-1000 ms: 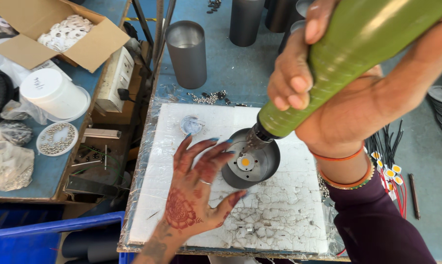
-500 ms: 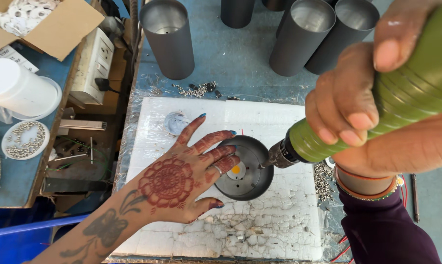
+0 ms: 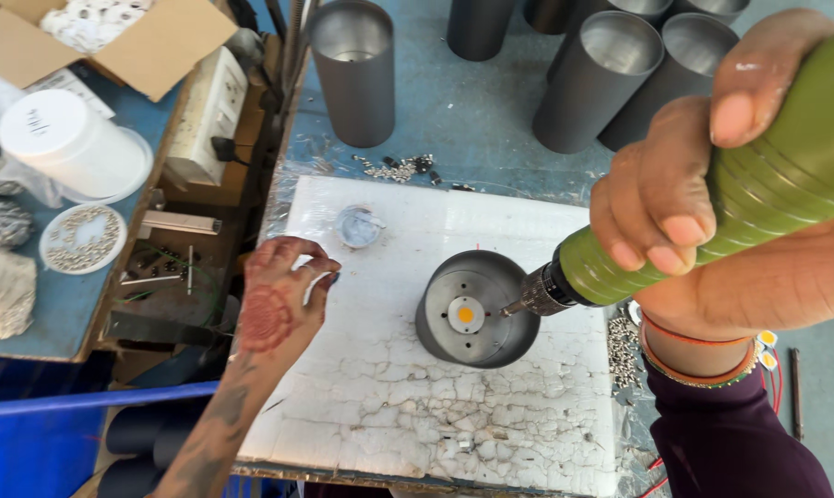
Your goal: The person assembles a lighting fixture by inserting a circular LED plate into a cylindrical housing, securing it with an electric screwdriver, and then connecting wires and adjusting internal components by hand.
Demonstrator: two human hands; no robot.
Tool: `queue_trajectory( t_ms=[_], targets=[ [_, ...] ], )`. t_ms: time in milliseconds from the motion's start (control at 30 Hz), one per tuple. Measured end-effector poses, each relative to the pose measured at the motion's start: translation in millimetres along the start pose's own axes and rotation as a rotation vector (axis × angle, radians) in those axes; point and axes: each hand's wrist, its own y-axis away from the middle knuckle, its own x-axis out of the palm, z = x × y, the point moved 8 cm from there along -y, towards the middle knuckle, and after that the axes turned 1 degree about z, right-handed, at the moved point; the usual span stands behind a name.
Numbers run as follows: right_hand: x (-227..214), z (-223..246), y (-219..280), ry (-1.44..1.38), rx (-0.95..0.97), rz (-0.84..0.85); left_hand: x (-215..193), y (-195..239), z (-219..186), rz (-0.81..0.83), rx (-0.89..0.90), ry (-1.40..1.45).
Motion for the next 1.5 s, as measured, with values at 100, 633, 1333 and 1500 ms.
queue_trajectory(
  t_ms=[100, 633, 1333, 1500],
  targets=[
    [7, -2, 2, 0.064, -0.022, -0.014, 26, 17, 24, -0.024, -0.031, -0.020],
    [55, -9, 0, -0.187, 0.038, -0.089, 34, 41, 2, -0.068, -0.316, 0.351],
    [129, -24, -12, -0.412, 0.192, -0.097, -11, 79, -96, -0.403, -0.372, 1.084],
    [129, -22, -10, -0.398, 0.166, -0.092, -12, 79, -99, -0.416, -0.350, 1.110]
  ],
)
